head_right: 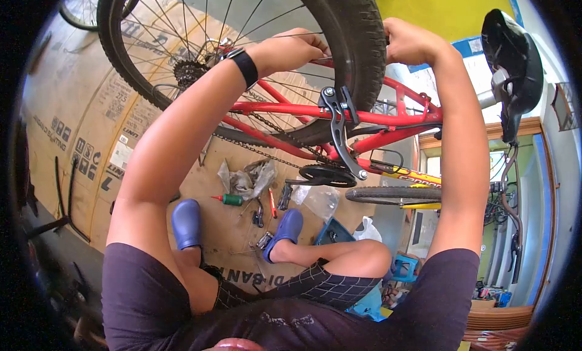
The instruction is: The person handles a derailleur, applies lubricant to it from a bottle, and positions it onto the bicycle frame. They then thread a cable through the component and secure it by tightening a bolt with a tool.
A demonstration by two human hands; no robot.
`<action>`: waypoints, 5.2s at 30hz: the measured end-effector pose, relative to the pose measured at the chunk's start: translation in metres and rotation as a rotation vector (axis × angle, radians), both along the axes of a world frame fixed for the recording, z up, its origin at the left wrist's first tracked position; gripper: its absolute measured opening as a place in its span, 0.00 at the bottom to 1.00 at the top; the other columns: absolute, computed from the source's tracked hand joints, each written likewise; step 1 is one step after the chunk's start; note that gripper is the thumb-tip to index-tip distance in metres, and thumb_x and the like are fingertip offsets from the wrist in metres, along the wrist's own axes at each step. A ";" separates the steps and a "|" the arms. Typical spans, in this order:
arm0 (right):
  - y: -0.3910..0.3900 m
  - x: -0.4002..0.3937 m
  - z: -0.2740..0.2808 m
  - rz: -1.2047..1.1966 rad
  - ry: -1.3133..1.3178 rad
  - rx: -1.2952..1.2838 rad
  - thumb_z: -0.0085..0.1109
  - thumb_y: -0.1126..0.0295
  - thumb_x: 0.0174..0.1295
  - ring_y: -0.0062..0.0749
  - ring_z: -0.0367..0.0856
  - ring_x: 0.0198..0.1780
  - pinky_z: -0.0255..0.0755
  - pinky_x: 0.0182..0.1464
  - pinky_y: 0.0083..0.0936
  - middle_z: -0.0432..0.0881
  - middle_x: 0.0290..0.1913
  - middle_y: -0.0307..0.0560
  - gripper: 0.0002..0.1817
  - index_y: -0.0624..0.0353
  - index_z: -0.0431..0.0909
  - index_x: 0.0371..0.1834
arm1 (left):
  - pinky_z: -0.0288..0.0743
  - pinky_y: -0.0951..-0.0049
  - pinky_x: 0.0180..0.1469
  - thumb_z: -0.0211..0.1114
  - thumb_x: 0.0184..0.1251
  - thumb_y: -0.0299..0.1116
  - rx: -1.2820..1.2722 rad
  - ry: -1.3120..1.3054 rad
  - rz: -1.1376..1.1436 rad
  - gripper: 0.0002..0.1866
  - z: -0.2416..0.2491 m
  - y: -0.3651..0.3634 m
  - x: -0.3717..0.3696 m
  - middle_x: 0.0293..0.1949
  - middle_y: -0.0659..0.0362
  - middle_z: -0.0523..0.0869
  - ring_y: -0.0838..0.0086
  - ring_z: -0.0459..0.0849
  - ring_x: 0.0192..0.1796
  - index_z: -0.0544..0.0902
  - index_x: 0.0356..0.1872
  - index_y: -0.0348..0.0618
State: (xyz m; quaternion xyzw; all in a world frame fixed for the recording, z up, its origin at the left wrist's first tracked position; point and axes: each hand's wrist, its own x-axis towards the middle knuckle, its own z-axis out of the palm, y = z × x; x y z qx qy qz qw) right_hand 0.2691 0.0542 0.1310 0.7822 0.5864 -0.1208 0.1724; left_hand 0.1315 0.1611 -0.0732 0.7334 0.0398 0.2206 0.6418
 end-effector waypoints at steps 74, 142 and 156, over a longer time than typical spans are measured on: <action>-0.323 -0.121 -0.145 -0.649 1.473 0.721 0.64 0.63 0.70 0.21 0.81 0.28 0.77 0.29 0.20 0.83 0.36 0.42 0.15 0.66 0.82 0.46 | 0.79 0.78 0.48 0.71 0.69 0.26 -0.687 -0.172 0.305 0.22 -0.012 -0.296 -0.104 0.45 0.58 0.89 0.80 0.86 0.44 0.80 0.62 0.34; -0.333 -0.120 -0.146 0.221 0.529 0.812 0.66 0.78 0.56 0.45 0.83 0.37 0.78 0.38 0.34 0.79 0.41 0.50 0.08 0.65 0.80 0.39 | 0.82 0.81 0.46 0.71 0.58 0.10 -0.324 -0.189 0.365 0.27 -0.026 -0.289 -0.142 0.56 0.60 0.78 0.86 0.77 0.40 0.78 0.61 0.28; -0.343 -0.121 -0.137 0.063 0.638 0.671 0.64 0.72 0.53 0.54 0.82 0.42 0.77 0.45 0.43 0.77 0.42 0.53 0.12 0.64 0.76 0.38 | 0.79 0.81 0.50 0.71 0.60 0.11 -0.394 -0.146 0.345 0.28 -0.035 -0.293 -0.139 0.48 0.59 0.83 0.84 0.80 0.45 0.77 0.63 0.26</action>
